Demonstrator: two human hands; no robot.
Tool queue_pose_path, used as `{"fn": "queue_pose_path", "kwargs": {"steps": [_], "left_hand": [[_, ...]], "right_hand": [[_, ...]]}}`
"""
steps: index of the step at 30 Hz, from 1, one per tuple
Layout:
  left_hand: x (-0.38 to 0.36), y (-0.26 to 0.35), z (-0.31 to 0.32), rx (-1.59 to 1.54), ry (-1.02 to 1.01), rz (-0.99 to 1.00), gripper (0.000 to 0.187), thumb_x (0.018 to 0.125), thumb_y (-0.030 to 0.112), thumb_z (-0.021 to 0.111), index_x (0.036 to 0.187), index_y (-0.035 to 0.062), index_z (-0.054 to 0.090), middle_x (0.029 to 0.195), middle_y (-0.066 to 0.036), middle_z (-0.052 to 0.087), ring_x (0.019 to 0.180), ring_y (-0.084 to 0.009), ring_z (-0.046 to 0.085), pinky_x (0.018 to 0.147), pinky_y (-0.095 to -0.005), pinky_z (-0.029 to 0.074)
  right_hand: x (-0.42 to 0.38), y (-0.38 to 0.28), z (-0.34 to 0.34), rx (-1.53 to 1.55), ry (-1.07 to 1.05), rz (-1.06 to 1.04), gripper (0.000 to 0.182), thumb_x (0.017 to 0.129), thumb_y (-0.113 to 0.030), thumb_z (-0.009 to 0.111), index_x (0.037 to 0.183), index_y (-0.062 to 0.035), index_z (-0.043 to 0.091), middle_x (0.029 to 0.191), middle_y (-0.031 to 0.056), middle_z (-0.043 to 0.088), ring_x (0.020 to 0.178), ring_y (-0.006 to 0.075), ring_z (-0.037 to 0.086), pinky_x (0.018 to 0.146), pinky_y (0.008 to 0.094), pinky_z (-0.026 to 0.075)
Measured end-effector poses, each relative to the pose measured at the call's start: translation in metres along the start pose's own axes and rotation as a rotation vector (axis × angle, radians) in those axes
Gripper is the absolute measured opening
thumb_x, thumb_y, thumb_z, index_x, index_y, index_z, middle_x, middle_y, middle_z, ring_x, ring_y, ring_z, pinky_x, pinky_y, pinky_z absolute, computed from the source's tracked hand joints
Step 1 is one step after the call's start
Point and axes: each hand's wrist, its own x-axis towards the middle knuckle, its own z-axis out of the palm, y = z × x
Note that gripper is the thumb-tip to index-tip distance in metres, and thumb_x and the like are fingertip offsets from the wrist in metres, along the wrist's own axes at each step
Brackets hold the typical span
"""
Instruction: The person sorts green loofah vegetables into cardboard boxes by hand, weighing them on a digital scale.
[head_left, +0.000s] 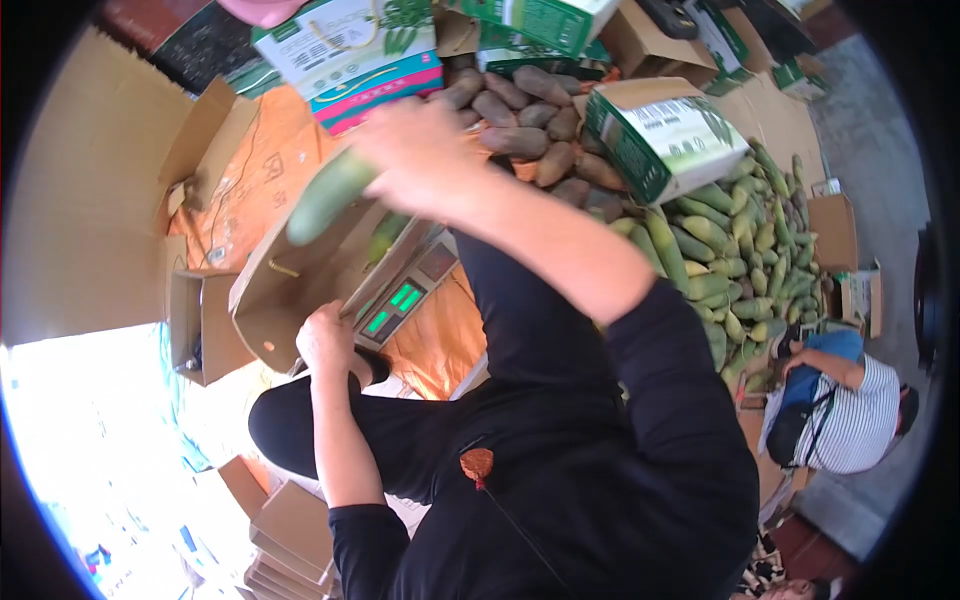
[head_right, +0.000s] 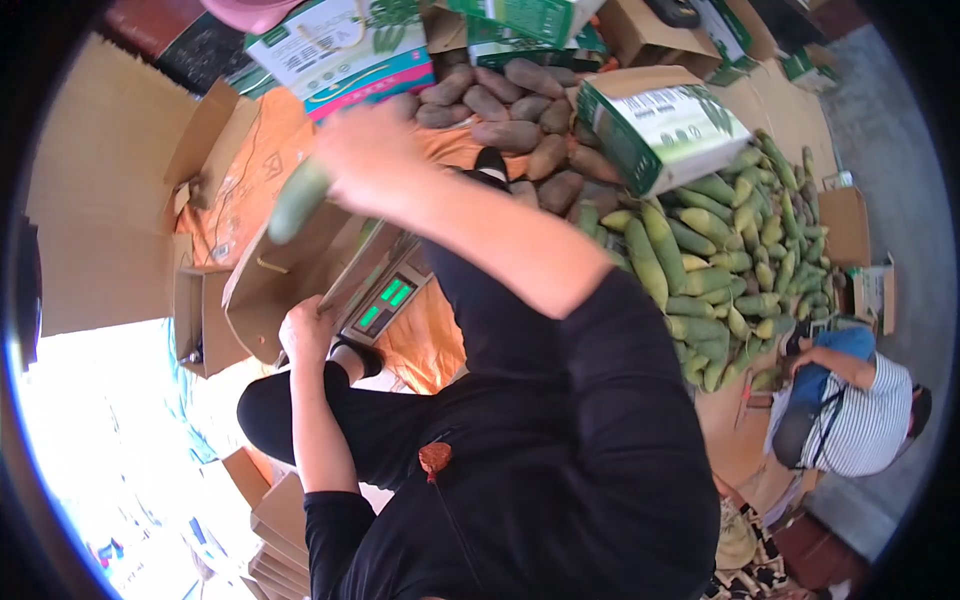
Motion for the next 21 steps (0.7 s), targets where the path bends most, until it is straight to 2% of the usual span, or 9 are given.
{"fn": "queue_pose_path", "kwargs": {"steps": [2,3,6,7,12,16,17,19,21], "left_hand": [[0.001,-0.004,0.005,0.026,0.022,0.01,0.015,0.078,0.021,0.065,0.089,0.0116,0.068,0.087,-0.013,0.067,0.082,-0.0341,0.064,0.071,-0.045,0.05],[0.002,-0.007,0.008,0.007,0.038,0.005,0.014,0.078,0.021,0.065,0.087,0.0116,0.068,0.085,-0.013,0.066,0.081,-0.0347,0.064,0.069,-0.0457,0.05],[0.001,-0.007,0.007,-0.033,0.066,0.049,0.015,0.079,0.022,0.064,0.087,0.0108,0.068,0.082,-0.015,0.066,0.079,-0.0361,0.063,0.068,-0.0457,0.049],[0.002,-0.006,0.006,-0.031,0.062,0.042,0.016,0.079,0.023,0.064,0.088,0.0104,0.068,0.082,-0.015,0.066,0.078,-0.0363,0.063,0.067,-0.0456,0.049],[0.003,-0.006,0.007,-0.052,0.038,-0.007,0.017,0.079,0.023,0.064,0.089,0.0104,0.069,0.082,-0.016,0.066,0.077,-0.0366,0.063,0.067,-0.0449,0.049],[0.001,0.001,0.002,-0.095,0.047,0.02,0.016,0.079,0.023,0.064,0.089,0.0114,0.07,0.08,-0.017,0.065,0.077,-0.0367,0.063,0.069,-0.0439,0.049],[0.0,0.001,0.001,-0.097,0.05,0.027,0.016,0.079,0.022,0.063,0.089,0.0115,0.07,0.08,-0.017,0.065,0.077,-0.0366,0.063,0.069,-0.0436,0.049],[0.001,0.005,-0.002,-0.076,0.028,-0.008,0.016,0.079,0.021,0.063,0.089,0.0119,0.071,0.082,-0.017,0.066,0.079,-0.0359,0.064,0.07,-0.0435,0.049],[0.002,0.001,0.001,-0.056,0.03,-0.019,0.017,0.078,0.021,0.062,0.09,0.0122,0.071,0.084,-0.016,0.066,0.08,-0.0353,0.064,0.071,-0.0435,0.049]], "right_hand": [[0.017,-0.038,0.032,0.026,-0.205,-0.036,0.024,0.071,-0.023,0.072,0.092,-0.0121,0.069,0.094,0.0082,0.064,0.094,0.0262,0.06,0.074,0.0444,0.044],[0.024,-0.054,0.075,0.014,-0.154,-0.08,0.017,0.074,-0.02,0.068,0.089,-0.0127,0.069,0.095,0.007,0.063,0.094,0.0243,0.06,0.076,0.0443,0.042],[0.019,-0.086,0.142,0.127,-0.262,-0.024,0.019,0.078,-0.019,0.062,0.095,-0.0138,0.069,0.098,0.0058,0.064,0.1,0.0222,0.058,0.083,0.0464,0.039],[0.018,-0.093,0.155,0.195,-0.38,0.068,0.022,0.08,-0.025,0.064,0.099,-0.0156,0.069,0.103,0.0054,0.064,0.103,0.0227,0.058,0.086,0.0484,0.038],[0.008,-0.078,0.079,0.327,-0.423,-0.097,0.037,0.079,-0.043,0.068,0.107,-0.018,0.066,0.105,0.0076,0.066,0.104,0.0276,0.059,0.086,0.0492,0.041],[-0.012,0.001,0.014,0.686,0.041,-0.036,0.03,0.08,-0.033,0.064,0.101,-0.0114,0.067,0.092,0.0142,0.066,0.088,0.0296,0.065,0.077,0.0395,0.05],[-0.021,0.023,-0.011,0.671,-0.047,0.133,0.028,0.081,-0.031,0.063,0.1,-0.0094,0.067,0.091,0.013,0.067,0.084,0.0268,0.065,0.075,0.0377,0.05],[-0.042,0.086,0.008,0.682,0.073,0.285,0.028,0.084,-0.029,0.063,0.1,-0.0061,0.065,0.089,0.0087,0.068,0.08,0.018,0.064,0.072,0.0316,0.05],[-0.077,0.148,0.047,0.669,0.037,0.536,0.031,0.082,-0.035,0.062,0.096,-0.0078,0.068,0.091,0.0105,0.069,0.087,0.0266,0.065,0.077,0.0365,0.05]]}}
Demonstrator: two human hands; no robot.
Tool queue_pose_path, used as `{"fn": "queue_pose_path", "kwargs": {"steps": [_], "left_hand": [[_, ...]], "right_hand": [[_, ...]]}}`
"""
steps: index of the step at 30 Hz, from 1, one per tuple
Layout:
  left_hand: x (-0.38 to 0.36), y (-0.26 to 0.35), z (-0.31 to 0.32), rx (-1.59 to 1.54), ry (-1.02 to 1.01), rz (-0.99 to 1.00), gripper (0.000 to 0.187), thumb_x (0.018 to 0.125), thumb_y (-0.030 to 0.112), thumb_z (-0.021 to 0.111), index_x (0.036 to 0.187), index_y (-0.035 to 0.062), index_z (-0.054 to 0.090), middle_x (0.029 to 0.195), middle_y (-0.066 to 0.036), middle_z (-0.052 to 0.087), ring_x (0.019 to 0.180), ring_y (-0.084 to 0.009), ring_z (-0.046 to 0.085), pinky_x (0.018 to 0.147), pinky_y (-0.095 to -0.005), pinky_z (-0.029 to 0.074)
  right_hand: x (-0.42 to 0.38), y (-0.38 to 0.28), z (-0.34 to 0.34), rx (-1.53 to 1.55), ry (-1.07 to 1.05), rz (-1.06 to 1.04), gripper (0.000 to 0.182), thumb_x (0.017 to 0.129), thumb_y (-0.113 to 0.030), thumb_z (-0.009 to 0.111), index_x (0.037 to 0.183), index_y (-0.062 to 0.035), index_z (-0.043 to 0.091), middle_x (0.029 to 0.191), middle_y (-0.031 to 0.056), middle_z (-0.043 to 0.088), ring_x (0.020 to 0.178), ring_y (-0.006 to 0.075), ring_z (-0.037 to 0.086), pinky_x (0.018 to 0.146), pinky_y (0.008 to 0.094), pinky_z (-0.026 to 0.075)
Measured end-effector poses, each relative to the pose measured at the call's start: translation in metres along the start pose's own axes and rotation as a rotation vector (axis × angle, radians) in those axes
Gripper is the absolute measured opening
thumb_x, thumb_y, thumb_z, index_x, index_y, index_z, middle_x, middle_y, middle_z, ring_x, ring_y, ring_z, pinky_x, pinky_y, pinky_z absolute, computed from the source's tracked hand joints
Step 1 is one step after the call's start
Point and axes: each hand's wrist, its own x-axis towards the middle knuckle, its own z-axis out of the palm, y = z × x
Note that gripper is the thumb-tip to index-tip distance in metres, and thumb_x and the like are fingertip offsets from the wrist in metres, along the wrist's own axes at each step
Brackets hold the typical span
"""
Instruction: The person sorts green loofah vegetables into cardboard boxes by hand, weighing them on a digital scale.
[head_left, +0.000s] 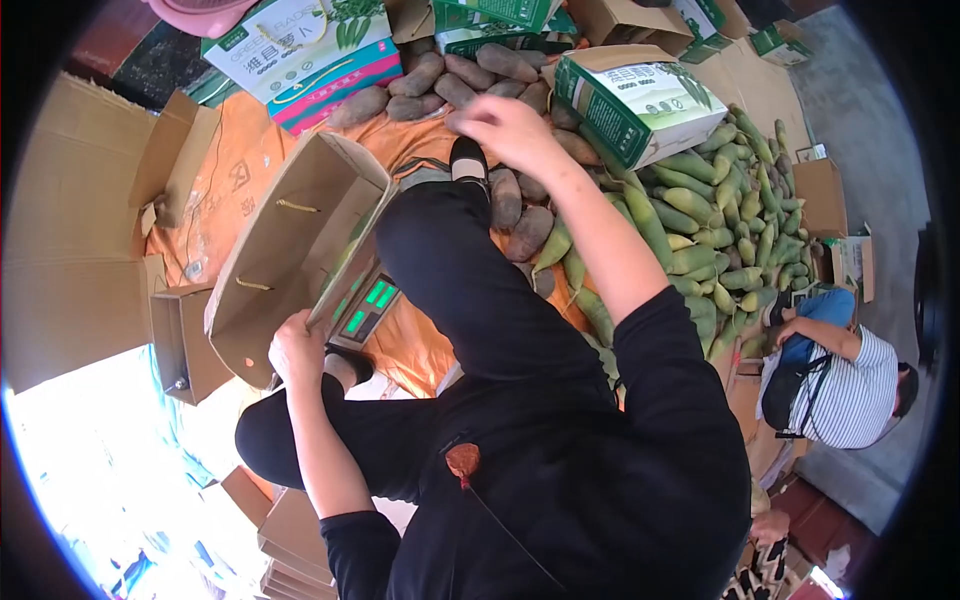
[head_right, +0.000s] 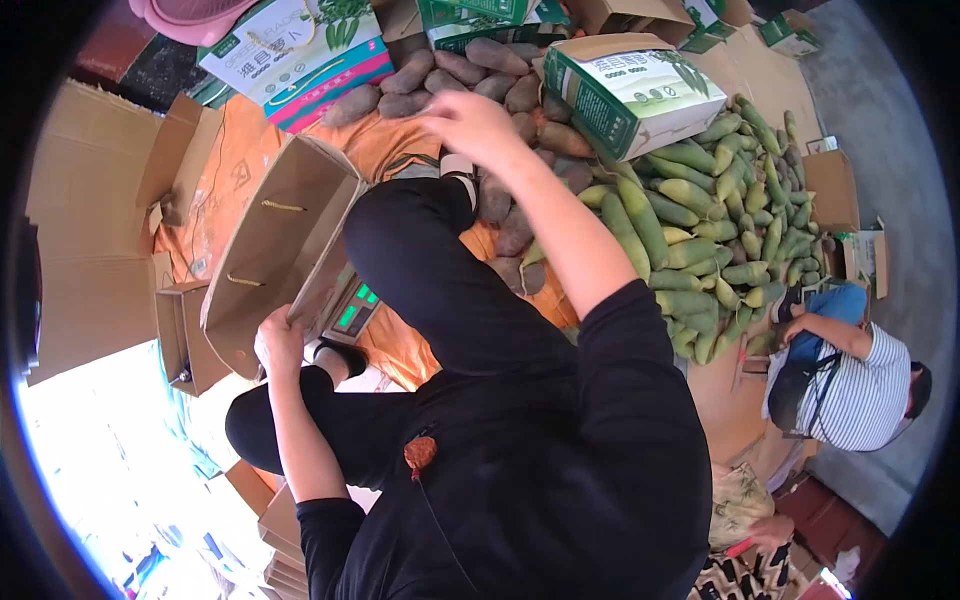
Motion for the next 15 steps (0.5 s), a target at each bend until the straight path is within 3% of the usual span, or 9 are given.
{"fn": "queue_pose_path", "kwargs": {"steps": [1,3,4,5,6,7,9,12,15], "left_hand": [[0.0,0.0,0.0,0.012,-0.003,0.001,0.017,0.077,0.018,0.062,0.091,0.0125,0.071,0.086,-0.015,0.067,0.082,-0.0347,0.064,0.072,-0.0431,0.05],[-0.001,0.002,-0.001,0.006,0.0,-0.002,0.016,0.078,0.018,0.062,0.091,0.0126,0.071,0.086,-0.015,0.067,0.082,-0.0345,0.064,0.072,-0.0426,0.05],[-0.001,0.003,-0.001,-0.002,0.005,0.0,0.015,0.078,0.018,0.063,0.09,0.0126,0.071,0.086,-0.014,0.067,0.082,-0.0342,0.064,0.072,-0.0422,0.05],[0.0,0.004,0.001,-0.002,0.009,-0.006,0.015,0.078,0.018,0.063,0.09,0.0126,0.071,0.086,-0.014,0.067,0.082,-0.0342,0.064,0.072,-0.0422,0.05],[-0.001,0.002,0.003,-0.023,0.005,-0.009,0.014,0.079,0.018,0.063,0.09,0.0126,0.071,0.086,-0.013,0.067,0.082,-0.0339,0.064,0.073,-0.0418,0.05],[-0.002,-0.001,0.004,-0.042,0.004,-0.014,0.013,0.08,0.019,0.064,0.089,0.0126,0.071,0.086,-0.012,0.067,0.082,-0.0336,0.064,0.073,-0.0414,0.05],[-0.002,-0.004,0.005,-0.027,0.016,-0.025,0.013,0.08,0.02,0.064,0.089,0.0126,0.071,0.086,-0.012,0.067,0.081,-0.0334,0.064,0.072,-0.0412,0.05],[-0.002,0.0,0.002,-0.031,0.017,-0.042,0.013,0.081,0.02,0.064,0.089,0.0128,0.071,0.086,-0.012,0.067,0.081,-0.0328,0.064,0.072,-0.0408,0.05],[-0.001,0.003,0.0,0.01,-0.004,-0.035,0.013,0.08,0.017,0.063,0.09,0.0128,0.07,0.087,-0.011,0.067,0.082,-0.0325,0.064,0.073,-0.041,0.05]], "right_hand": [[-0.012,0.033,-0.005,-0.064,0.043,-0.033,0.032,0.083,-0.035,0.061,0.094,-0.0054,0.068,0.091,0.014,0.068,0.087,0.0301,0.065,0.078,0.038,0.05],[-0.032,0.135,0.008,-0.119,-0.008,0.345,0.032,0.081,-0.033,0.061,0.089,-0.0033,0.068,0.093,0.0182,0.066,0.087,0.0334,0.064,0.077,0.04,0.05],[-0.048,0.165,0.008,-0.373,-0.204,0.306,0.033,0.08,-0.032,0.063,0.085,0.0003,0.067,0.082,0.0201,0.066,0.076,0.0332,0.065,0.068,0.0387,0.051],[-0.061,0.271,0.037,-0.327,-0.158,0.35,0.039,0.081,-0.035,0.066,0.079,0.0039,0.063,0.069,0.0192,0.063,0.061,0.0315,0.064,0.057,0.0404,0.051],[-0.086,0.244,0.038,0.028,0.014,0.938,0.047,0.081,-0.04,0.067,0.076,0.006,0.061,0.063,0.0155,0.061,0.052,0.0285,0.061,0.051,0.0433,0.05],[-0.106,0.26,0.048,0.17,0.065,1.073,0.043,0.084,-0.043,0.066,0.082,-0.0002,0.057,0.063,0.0104,0.054,0.053,0.0259,0.056,0.049,0.0423,0.046],[-0.128,0.24,0.054,0.118,0.128,1.247,0.044,0.083,-0.042,0.068,0.083,0.0012,0.056,0.066,0.012,0.055,0.052,0.0264,0.054,0.048,0.0426,0.046],[-0.143,0.273,0.074,0.154,0.046,1.301,0.045,0.082,-0.042,0.07,0.092,0.0008,0.057,0.079,0.0139,0.059,0.065,0.0286,0.058,0.057,0.0438,0.049],[-0.141,0.265,0.086,0.49,0.303,1.358,0.044,0.078,-0.033,0.076,0.107,-0.0059,0.057,0.102,0.0118,0.057,0.091,0.0291,0.054,0.073,0.0426,0.048]]}}
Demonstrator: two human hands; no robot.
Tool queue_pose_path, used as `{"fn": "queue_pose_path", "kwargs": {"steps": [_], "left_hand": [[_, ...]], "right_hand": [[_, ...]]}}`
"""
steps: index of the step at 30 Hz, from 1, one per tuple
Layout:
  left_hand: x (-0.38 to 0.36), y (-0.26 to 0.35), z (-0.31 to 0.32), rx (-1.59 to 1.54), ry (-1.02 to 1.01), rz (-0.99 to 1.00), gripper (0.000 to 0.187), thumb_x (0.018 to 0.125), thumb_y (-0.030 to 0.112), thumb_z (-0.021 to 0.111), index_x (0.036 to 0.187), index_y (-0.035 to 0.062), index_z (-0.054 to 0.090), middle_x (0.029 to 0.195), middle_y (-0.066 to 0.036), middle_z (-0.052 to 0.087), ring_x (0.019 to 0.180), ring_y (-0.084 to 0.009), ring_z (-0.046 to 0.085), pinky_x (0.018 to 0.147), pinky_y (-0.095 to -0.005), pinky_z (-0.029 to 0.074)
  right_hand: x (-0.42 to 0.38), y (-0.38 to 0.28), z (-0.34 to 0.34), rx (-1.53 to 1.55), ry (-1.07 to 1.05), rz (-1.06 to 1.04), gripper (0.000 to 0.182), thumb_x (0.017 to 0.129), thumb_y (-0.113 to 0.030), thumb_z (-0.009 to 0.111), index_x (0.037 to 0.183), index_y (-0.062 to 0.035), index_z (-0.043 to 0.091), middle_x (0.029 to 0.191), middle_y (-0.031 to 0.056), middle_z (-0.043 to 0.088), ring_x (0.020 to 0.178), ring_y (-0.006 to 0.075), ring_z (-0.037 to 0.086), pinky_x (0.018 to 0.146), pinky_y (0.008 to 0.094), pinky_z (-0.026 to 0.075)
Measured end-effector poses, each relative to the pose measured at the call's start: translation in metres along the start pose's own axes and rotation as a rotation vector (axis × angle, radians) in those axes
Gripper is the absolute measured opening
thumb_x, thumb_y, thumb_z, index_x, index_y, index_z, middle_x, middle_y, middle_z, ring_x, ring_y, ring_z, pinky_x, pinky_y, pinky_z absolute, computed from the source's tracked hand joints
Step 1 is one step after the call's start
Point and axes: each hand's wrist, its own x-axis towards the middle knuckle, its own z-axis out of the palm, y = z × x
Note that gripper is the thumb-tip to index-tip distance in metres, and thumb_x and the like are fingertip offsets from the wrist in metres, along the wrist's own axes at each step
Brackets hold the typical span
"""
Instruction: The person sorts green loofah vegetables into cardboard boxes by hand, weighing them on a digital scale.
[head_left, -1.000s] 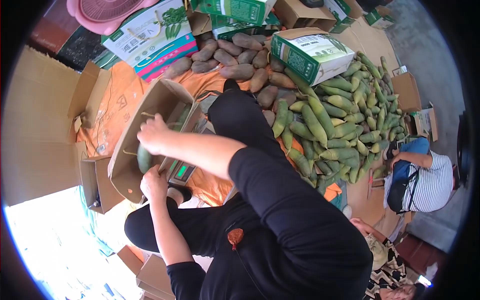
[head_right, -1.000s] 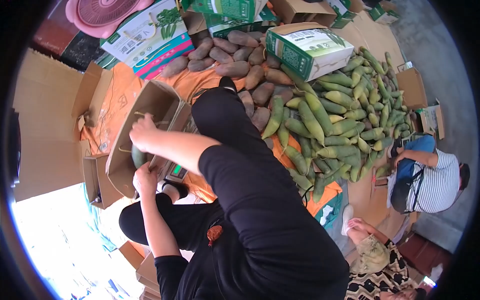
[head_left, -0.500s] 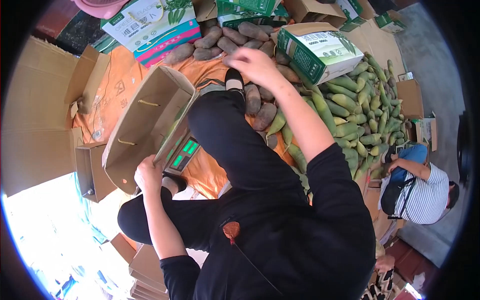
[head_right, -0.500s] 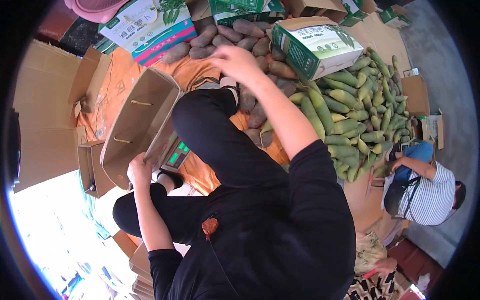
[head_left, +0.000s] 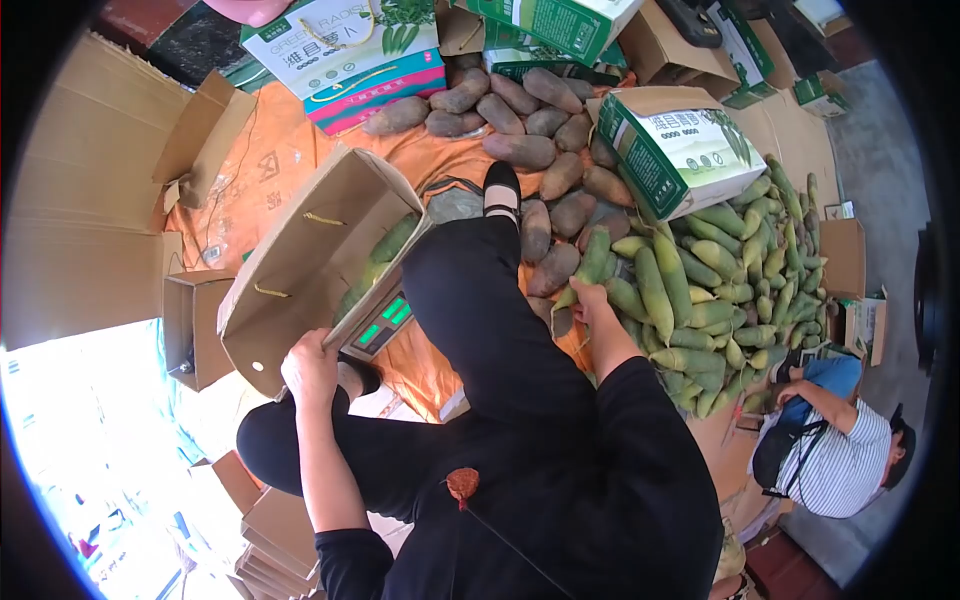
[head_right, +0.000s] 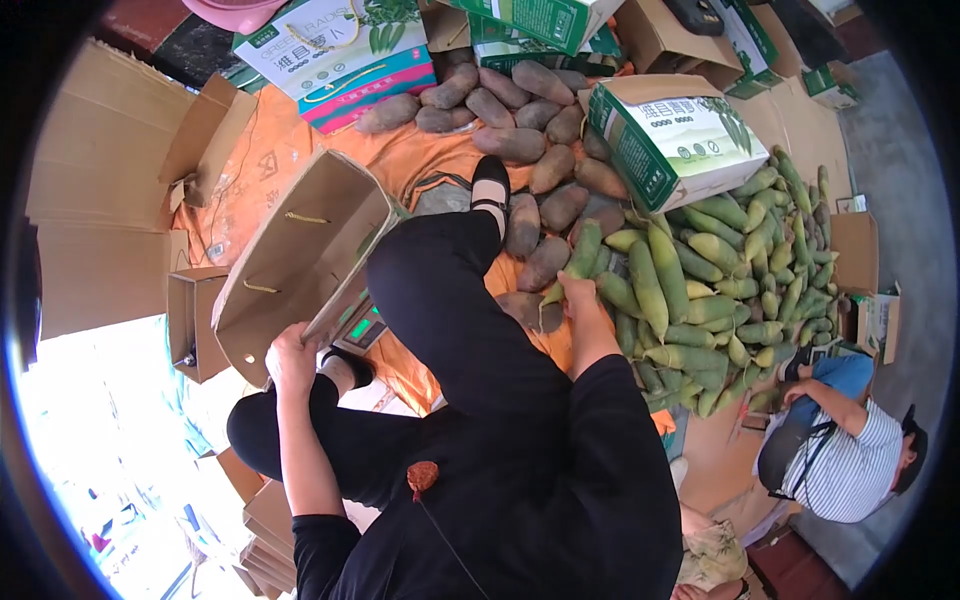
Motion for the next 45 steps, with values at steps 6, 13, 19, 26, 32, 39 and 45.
{"fn": "queue_pose_path", "kwargs": {"steps": [6,13,19,26,32,39,45], "left_hand": [[0.0,-0.007,0.005,-0.023,0.022,0.014,0.014,0.079,0.014,0.061,0.091,0.0132,0.07,0.088,-0.009,0.067,0.083,-0.0307,0.064,0.074,-0.0402,0.051],[-0.002,-0.006,0.001,0.004,0.037,0.072,0.019,0.075,0.01,0.061,0.091,0.0134,0.07,0.088,-0.008,0.066,0.084,-0.0287,0.065,0.075,-0.0389,0.051],[-0.002,-0.007,0.002,-0.013,0.058,0.108,0.02,0.075,0.009,0.061,0.092,0.0134,0.07,0.089,-0.009,0.067,0.083,-0.0288,0.065,0.074,-0.0395,0.052],[-0.001,-0.01,0.004,-0.015,0.069,0.127,0.019,0.076,0.009,0.058,0.09,0.0128,0.07,0.083,-0.01,0.066,0.081,-0.0294,0.065,0.072,-0.0407,0.051],[-0.001,-0.011,0.004,0.005,0.035,0.089,0.017,0.077,0.015,0.06,0.092,0.0131,0.07,0.087,-0.01,0.067,0.084,-0.0308,0.064,0.074,-0.0417,0.051],[0.001,-0.006,0.002,0.009,-0.01,0.051,0.016,0.078,0.023,0.066,0.091,0.0129,0.069,0.089,-0.012,0.067,0.085,-0.0334,0.063,0.073,-0.044,0.05],[0.001,-0.005,0.0,0.035,-0.028,0.063,0.018,0.078,0.018,0.066,0.094,0.0125,0.069,0.09,-0.013,0.067,0.085,-0.0332,0.064,0.075,-0.0435,0.05]], "right_hand": [[0.028,0.01,0.004,0.122,0.019,-0.001,0.033,0.076,-0.024,0.079,0.098,-0.0098,0.058,0.087,0.0076,0.058,0.066,0.022,0.052,0.06,0.0383,0.047],[0.016,-0.01,-0.023,0.225,-0.155,0.097,0.023,0.079,-0.022,0.074,0.095,-0.013,0.059,0.075,0.0025,0.057,0.055,0.0136,0.048,0.049,0.0318,0.042],[-0.085,-0.086,-0.041,-0.155,-0.301,-0.628,0.044,0.081,-0.001,0.066,0.123,-0.0061,0.053,0.104,0.0057,0.063,0.086,0.0163,0.061,0.072,0.0308,0.048],[-0.264,-0.194,-0.014,-0.603,-0.305,-1.535,0.058,0.069,-0.012,0.072,0.124,-0.0044,0.053,0.113,0.0131,0.06,0.105,0.0294,0.057,0.092,0.0357,0.044],[-0.369,-0.206,0.075,-0.992,-0.372,-1.924,0.047,0.073,-0.02,0.07,0.117,-0.0075,0.057,0.107,0.0152,0.059,0.105,0.0347,0.055,0.089,0.0426,0.045],[-0.399,-0.147,0.205,-1.43,-0.434,-1.83,0.026,0.069,-0.012,0.065,0.092,-0.0008,0.069,0.102,0.0178,0.065,0.099,0.0321,0.061,0.082,0.0421,0.052],[-0.373,-0.08,0.279,-1.329,-0.385,-1.8,0.021,0.08,-0.014,0.06,0.094,-0.0055,0.072,0.103,0.0115,0.067,0.101,0.0272,0.061,0.077,0.0391,0.054]]}}
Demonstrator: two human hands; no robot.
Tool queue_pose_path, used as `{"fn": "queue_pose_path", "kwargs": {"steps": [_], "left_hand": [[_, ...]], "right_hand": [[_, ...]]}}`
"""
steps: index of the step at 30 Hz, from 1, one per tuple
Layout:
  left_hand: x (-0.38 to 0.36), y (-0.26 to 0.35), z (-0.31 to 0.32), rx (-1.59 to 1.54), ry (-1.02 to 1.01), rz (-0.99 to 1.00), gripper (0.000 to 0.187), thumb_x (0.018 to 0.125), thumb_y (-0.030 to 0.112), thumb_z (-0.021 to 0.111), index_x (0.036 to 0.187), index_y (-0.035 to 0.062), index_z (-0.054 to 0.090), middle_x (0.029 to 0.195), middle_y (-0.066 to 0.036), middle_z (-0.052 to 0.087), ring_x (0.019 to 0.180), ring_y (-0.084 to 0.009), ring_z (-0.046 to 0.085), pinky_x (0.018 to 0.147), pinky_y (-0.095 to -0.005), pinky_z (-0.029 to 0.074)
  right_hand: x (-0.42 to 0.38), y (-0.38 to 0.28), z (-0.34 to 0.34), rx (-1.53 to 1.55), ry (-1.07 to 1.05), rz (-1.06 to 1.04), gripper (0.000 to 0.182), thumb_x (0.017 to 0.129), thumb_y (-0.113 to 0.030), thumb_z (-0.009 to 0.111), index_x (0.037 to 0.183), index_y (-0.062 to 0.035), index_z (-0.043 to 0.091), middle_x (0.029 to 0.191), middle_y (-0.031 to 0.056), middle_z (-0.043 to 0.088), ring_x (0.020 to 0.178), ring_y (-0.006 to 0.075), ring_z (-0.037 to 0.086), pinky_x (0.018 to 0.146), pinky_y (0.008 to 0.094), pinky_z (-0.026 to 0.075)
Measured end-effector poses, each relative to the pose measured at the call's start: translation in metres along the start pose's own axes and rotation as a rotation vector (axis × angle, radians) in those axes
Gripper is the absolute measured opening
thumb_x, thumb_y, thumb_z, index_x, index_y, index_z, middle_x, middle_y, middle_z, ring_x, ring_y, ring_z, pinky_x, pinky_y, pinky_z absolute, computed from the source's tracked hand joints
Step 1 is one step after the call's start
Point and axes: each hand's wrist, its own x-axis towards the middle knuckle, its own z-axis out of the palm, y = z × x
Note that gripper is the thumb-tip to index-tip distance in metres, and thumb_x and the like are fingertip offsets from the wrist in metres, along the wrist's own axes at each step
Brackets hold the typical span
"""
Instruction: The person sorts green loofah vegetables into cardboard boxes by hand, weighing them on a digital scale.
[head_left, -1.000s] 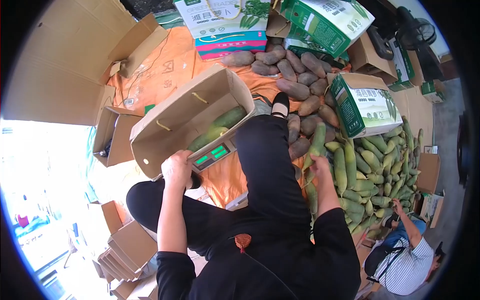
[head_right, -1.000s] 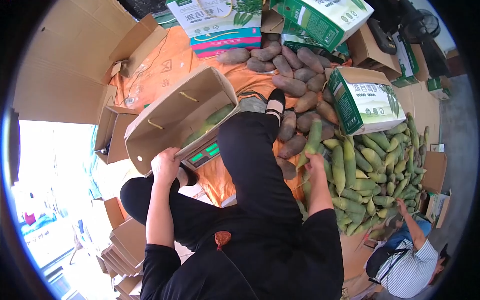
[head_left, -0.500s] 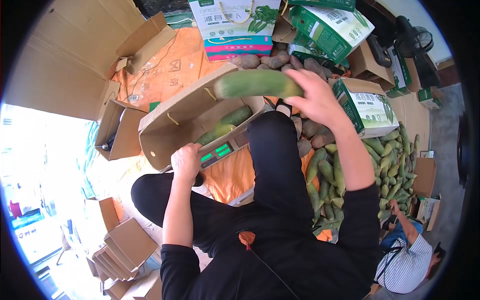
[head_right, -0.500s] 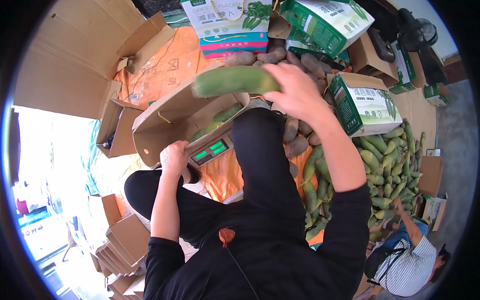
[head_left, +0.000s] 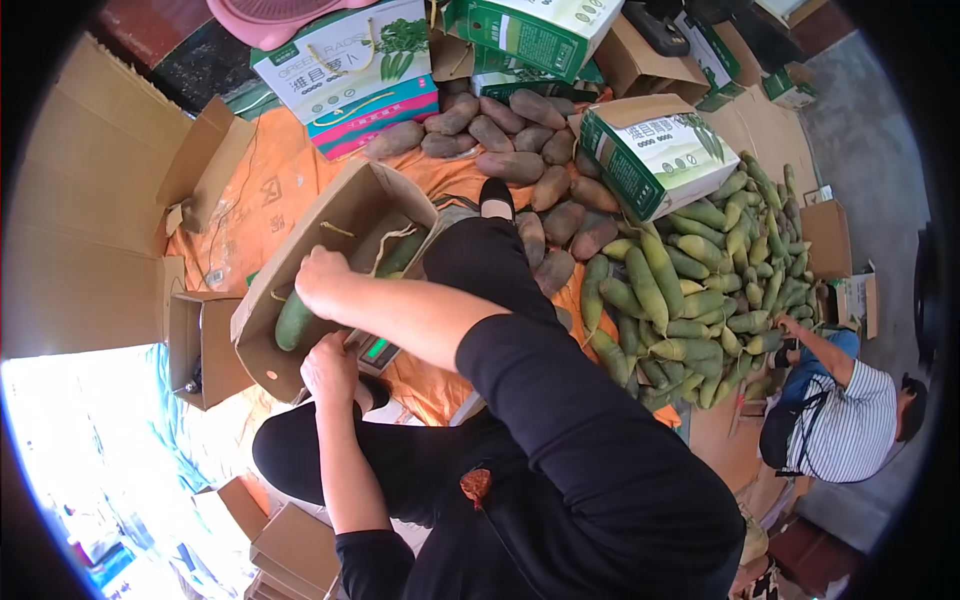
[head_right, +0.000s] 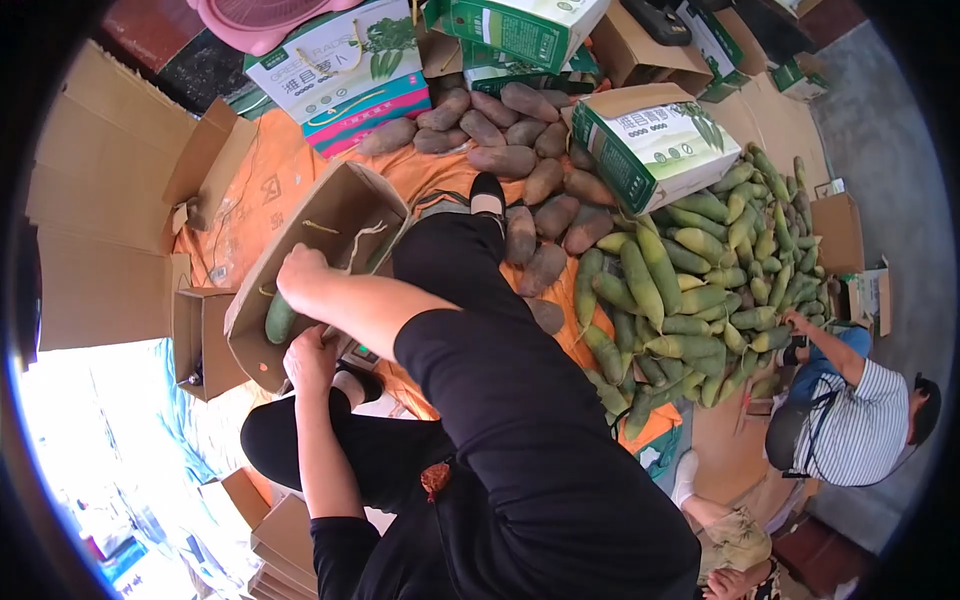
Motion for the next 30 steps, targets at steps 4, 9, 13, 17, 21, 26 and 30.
{"fn": "queue_pose_path", "kwargs": {"steps": [4,9,13,17,21,26,30], "left_hand": [[-0.002,0.003,-0.001,-0.019,-0.015,-0.033,0.02,0.076,0.014,0.064,0.095,0.0123,0.069,0.089,-0.013,0.066,0.085,-0.0338,0.064,0.074,-0.0442,0.05],[0.001,-0.005,0.004,-0.016,-0.006,-0.031,0.02,0.078,0.016,0.064,0.096,0.0113,0.069,0.09,-0.013,0.067,0.086,-0.0334,0.064,0.075,-0.0434,0.05],[0.001,-0.003,0.005,-0.027,-0.002,-0.021,0.019,0.078,0.016,0.063,0.095,0.0114,0.07,0.092,-0.012,0.067,0.086,-0.0331,0.064,0.076,-0.0423,0.05],[-0.001,0.002,0.001,-0.036,0.032,-0.021,0.02,0.077,0.014,0.063,0.095,0.0113,0.07,0.091,-0.013,0.067,0.085,-0.0339,0.064,0.075,-0.0428,0.05],[0.001,-0.002,0.005,-0.034,0.022,-0.017,0.019,0.077,0.015,0.063,0.094,0.011,0.07,0.09,-0.014,0.067,0.084,-0.0347,0.063,0.074,-0.0431,0.049],[0.001,0.002,0.003,-0.054,0.003,-0.044,0.018,0.077,0.016,0.063,0.093,0.0106,0.07,0.089,-0.014,0.066,0.084,-0.0345,0.063,0.073,-0.0432,0.049],[0.001,0.001,0.003,0.02,0.005,-0.028,0.018,0.078,0.015,0.062,0.094,0.012,0.069,0.09,-0.012,0.066,0.084,-0.0332,0.064,0.075,-0.0423,0.05]], "right_hand": [[0.003,0.001,0.026,0.186,0.05,0.018,0.02,0.076,-0.016,0.063,0.091,-0.0053,0.071,0.103,0.0134,0.065,0.098,0.0297,0.061,0.08,0.0385,0.053],[-0.035,0.016,-0.086,0.293,-0.019,-0.178,0.027,0.076,-0.026,0.069,0.098,-0.0125,0.066,0.091,0.0111,0.068,0.088,0.0302,0.066,0.073,0.0425,0.052],[-0.088,0.11,-0.119,0.544,0.311,-0.058,0.031,0.081,-0.023,0.064,0.109,-0.0106,0.064,0.096,0.0122,0.068,0.091,0.0265,0.065,0.079,0.0376,0.051],[-0.173,0.23,-0.084,0.482,0.405,0.47,0.027,0.081,-0.022,0.066,0.105,-0.0094,0.065,0.099,0.0112,0.068,0.092,0.0232,0.065,0.081,0.0347,0.051],[-0.296,0.328,0.006,0.162,0.388,0.955,0.031,0.077,-0.031,0.068,0.098,-0.0086,0.065,0.1,0.0149,0.064,0.097,0.034,0.061,0.082,0.0439,0.049],[-0.416,0.334,0.067,0.159,0.092,1.645,0.054,0.075,-0.035,0.071,0.122,-0.0146,0.054,0.126,0.0116,0.053,0.119,0.0314,0.051,0.093,0.0502,0.046],[-0.453,0.32,0.096,0.13,0.021,1.78,0.07,0.07,-0.036,0.078,0.129,-0.0172,0.045,0.131,0.0089,0.048,0.123,0.0335,0.045,0.096,0.0513,0.044]]}}
